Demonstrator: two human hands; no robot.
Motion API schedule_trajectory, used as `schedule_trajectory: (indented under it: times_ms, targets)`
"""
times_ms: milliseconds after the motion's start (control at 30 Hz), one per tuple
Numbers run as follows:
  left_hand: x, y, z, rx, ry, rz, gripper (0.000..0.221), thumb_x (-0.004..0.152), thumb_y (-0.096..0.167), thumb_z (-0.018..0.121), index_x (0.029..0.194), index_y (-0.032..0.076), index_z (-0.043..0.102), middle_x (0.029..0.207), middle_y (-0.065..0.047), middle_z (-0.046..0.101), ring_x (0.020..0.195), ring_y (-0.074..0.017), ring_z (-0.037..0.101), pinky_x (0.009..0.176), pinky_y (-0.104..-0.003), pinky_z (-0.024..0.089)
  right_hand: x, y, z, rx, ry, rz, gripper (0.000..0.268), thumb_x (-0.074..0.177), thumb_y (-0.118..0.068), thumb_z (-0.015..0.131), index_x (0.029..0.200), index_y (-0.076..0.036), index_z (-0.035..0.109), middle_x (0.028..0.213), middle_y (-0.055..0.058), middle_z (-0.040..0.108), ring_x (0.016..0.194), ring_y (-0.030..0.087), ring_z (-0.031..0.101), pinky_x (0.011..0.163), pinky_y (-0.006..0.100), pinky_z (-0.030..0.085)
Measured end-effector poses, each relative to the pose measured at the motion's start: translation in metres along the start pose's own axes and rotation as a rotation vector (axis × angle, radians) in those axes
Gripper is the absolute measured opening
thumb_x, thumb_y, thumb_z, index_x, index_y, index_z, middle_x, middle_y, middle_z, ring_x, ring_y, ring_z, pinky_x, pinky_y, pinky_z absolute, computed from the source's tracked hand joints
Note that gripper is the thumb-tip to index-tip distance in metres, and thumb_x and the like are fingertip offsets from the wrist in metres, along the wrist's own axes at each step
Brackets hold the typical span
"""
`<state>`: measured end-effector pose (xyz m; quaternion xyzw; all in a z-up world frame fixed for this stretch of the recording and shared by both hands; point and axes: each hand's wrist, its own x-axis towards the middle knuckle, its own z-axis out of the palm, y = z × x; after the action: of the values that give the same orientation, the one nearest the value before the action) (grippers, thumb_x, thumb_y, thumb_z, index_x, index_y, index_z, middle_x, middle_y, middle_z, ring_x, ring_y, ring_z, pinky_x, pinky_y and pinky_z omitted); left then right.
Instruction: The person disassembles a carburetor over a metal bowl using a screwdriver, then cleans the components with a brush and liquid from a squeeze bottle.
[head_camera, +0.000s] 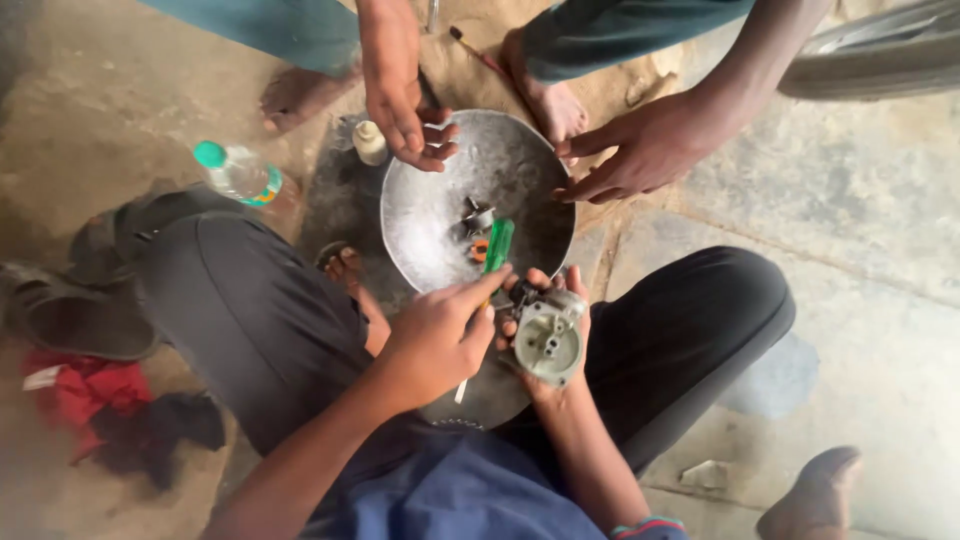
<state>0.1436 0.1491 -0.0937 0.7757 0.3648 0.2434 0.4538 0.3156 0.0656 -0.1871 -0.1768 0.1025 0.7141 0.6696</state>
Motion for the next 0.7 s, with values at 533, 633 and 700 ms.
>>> schedule_trajectory:
  times_ms: [533,633,700]
  targets:
    - [-0.016,0.023,-0.012,-0.066,-0.133,-0.171,0.043,0.088,0.008,0.061,0.131,0.008,0.065,0.097,-0.017,0.076,0.073,-0.031,0.074,0.067,-0.041,0.058,-0.023,0.015,-0.01,0.006,0.079,0.083,0.054,0.107,-0.051,0.043,0.122,-0.006,0.068,0.085,0.024,0.065,0.068,0.041,0.071,0.058,0.052,0.063]
    - [-0.015,0.022,-0.011,-0.043,-0.119,-0.142,0.045,0.089,0.009,0.061,0.133,0.007,0.063,0.101,-0.018,0.075,0.077,-0.0337,0.074,0.07,-0.043,0.058,-0.021,0.015,-0.008,0.03,0.058,0.07,0.055,0.109,-0.05,0.042,0.122,-0.002,0.067,0.091,0.022,0.064,0.07,0.04,0.07,0.062,0.054,0.063]
    - [-0.014,0.023,-0.012,-0.009,-0.143,-0.218,0.046,0.09,0.011,0.061,0.136,0.008,0.06,0.095,-0.02,0.074,0.081,-0.0361,0.074,0.073,-0.047,0.057,-0.019,0.015,-0.003,0.04,0.034,0.04,0.054,0.107,-0.048,0.043,0.117,0.0,0.067,0.112,0.022,0.068,0.068,0.039,0.07,0.059,0.054,0.063]
